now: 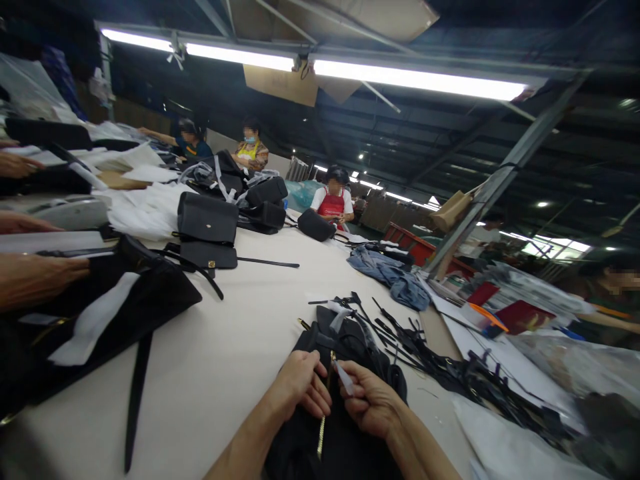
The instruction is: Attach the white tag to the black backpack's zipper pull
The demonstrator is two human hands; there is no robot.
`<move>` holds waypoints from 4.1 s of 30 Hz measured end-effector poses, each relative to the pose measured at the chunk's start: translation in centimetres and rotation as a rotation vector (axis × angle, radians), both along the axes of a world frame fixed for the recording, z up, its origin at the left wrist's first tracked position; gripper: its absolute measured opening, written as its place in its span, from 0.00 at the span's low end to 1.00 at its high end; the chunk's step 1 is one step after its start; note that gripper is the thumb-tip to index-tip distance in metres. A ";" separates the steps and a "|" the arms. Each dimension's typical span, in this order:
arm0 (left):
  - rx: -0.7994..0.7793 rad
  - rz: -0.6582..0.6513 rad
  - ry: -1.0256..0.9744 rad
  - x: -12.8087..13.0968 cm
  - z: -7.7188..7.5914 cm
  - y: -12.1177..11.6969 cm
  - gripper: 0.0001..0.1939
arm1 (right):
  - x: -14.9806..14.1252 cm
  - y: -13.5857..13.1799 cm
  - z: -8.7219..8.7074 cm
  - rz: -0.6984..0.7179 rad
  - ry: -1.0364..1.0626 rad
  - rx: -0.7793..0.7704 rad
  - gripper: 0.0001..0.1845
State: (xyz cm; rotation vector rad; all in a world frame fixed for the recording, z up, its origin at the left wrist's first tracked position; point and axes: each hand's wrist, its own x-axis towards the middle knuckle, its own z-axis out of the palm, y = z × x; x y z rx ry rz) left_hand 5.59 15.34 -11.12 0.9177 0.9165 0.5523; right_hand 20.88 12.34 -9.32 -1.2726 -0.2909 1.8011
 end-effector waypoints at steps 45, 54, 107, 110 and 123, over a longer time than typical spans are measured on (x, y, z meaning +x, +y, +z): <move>0.231 0.036 0.060 1.2 -0.4 -1.4 0.04 | -1.2 -2.7 0.6 0.116 -0.574 0.231 0.16; 0.159 0.039 0.023 1.2 -0.8 -1.4 0.03 | -2.1 -2.8 0.7 0.138 -0.702 0.225 0.15; 0.131 0.113 -0.050 1.8 -0.9 -1.9 0.14 | 0.4 -0.6 0.1 0.373 -1.256 0.515 0.13; 0.153 0.134 -0.052 1.9 -1.3 -1.8 0.14 | -0.1 -0.8 -0.5 0.374 -1.235 0.472 0.12; 0.369 0.110 0.179 1.3 -0.1 -1.8 0.13 | 4.9 1.9 6.1 0.199 -1.868 0.418 0.15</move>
